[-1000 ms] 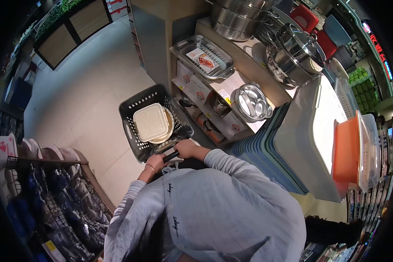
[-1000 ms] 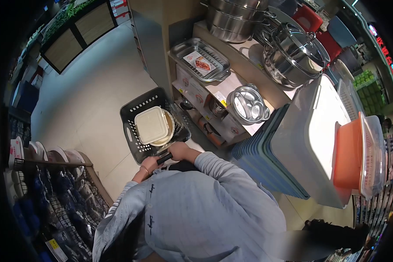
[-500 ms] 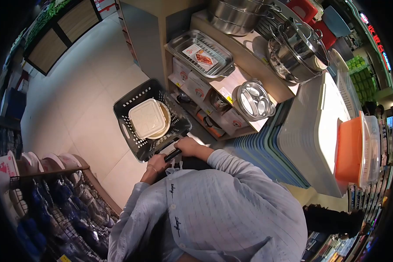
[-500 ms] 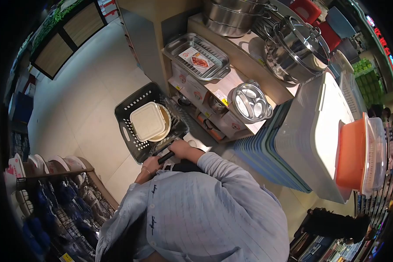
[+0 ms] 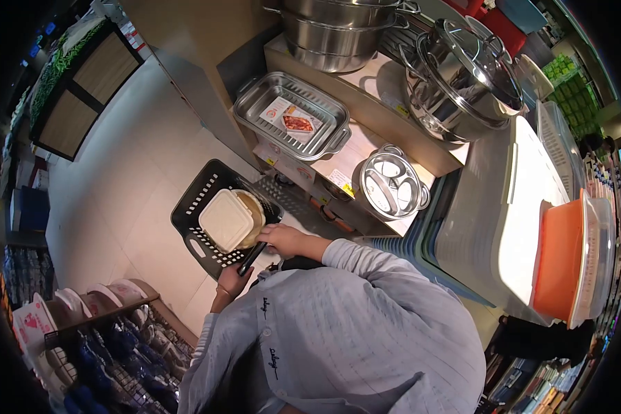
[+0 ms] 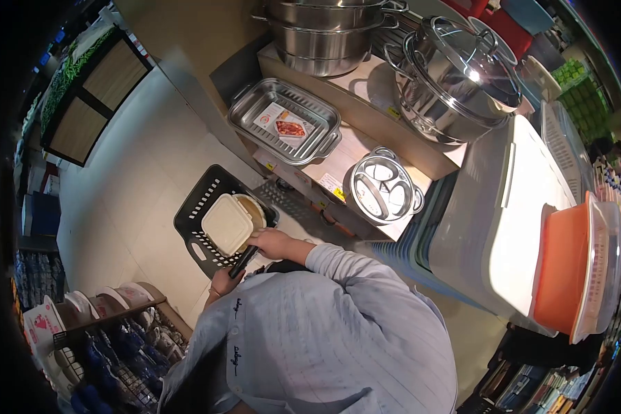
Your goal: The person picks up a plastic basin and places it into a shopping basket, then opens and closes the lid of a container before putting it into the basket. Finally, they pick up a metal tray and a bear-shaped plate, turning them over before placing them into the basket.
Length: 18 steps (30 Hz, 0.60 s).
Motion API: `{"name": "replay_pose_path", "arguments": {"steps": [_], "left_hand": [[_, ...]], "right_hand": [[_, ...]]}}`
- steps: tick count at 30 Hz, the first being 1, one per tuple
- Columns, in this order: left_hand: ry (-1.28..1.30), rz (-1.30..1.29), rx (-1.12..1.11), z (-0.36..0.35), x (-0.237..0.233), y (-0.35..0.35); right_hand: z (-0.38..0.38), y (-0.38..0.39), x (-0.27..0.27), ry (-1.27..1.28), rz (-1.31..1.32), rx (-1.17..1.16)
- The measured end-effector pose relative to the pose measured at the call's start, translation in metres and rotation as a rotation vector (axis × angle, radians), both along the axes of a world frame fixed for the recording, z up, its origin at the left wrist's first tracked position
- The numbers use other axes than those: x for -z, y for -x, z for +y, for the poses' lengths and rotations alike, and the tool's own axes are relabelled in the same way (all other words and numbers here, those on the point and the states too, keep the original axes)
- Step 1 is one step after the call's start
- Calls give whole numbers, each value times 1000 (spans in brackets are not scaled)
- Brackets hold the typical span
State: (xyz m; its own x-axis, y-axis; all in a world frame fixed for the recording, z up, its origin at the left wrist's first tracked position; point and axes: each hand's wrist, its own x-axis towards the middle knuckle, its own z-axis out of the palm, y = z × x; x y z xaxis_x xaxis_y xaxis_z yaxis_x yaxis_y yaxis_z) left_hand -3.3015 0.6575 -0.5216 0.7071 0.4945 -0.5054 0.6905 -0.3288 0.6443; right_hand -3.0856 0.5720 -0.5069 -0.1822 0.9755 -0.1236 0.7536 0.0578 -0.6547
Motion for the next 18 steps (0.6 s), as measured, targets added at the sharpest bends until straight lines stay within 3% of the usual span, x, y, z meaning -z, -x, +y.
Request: {"name": "replay_pose_path", "arguments": {"steps": [2, 4, 6, 10, 15, 18], "left_hand": [[35, 95, -27, 7, -3, -5], [58, 15, -86, 9, 4, -5], [61, 99, -132, 14, 3, -7], [65, 39, -144, 13, -4, -12], [21, 55, -172, 8, -5, -15], [0, 44, -156, 7, -10, -17]], "right_hand": [[0, -15, 8, -67, 21, 30], [1, -30, -1, -130, 44, 54], [-5, -47, -15, 184, 148, 190], [-25, -77, -13, 346, 173, 153], [-38, -124, -16, 113, 243, 767], [-24, -157, -48, -2, 184, 1120]]}}
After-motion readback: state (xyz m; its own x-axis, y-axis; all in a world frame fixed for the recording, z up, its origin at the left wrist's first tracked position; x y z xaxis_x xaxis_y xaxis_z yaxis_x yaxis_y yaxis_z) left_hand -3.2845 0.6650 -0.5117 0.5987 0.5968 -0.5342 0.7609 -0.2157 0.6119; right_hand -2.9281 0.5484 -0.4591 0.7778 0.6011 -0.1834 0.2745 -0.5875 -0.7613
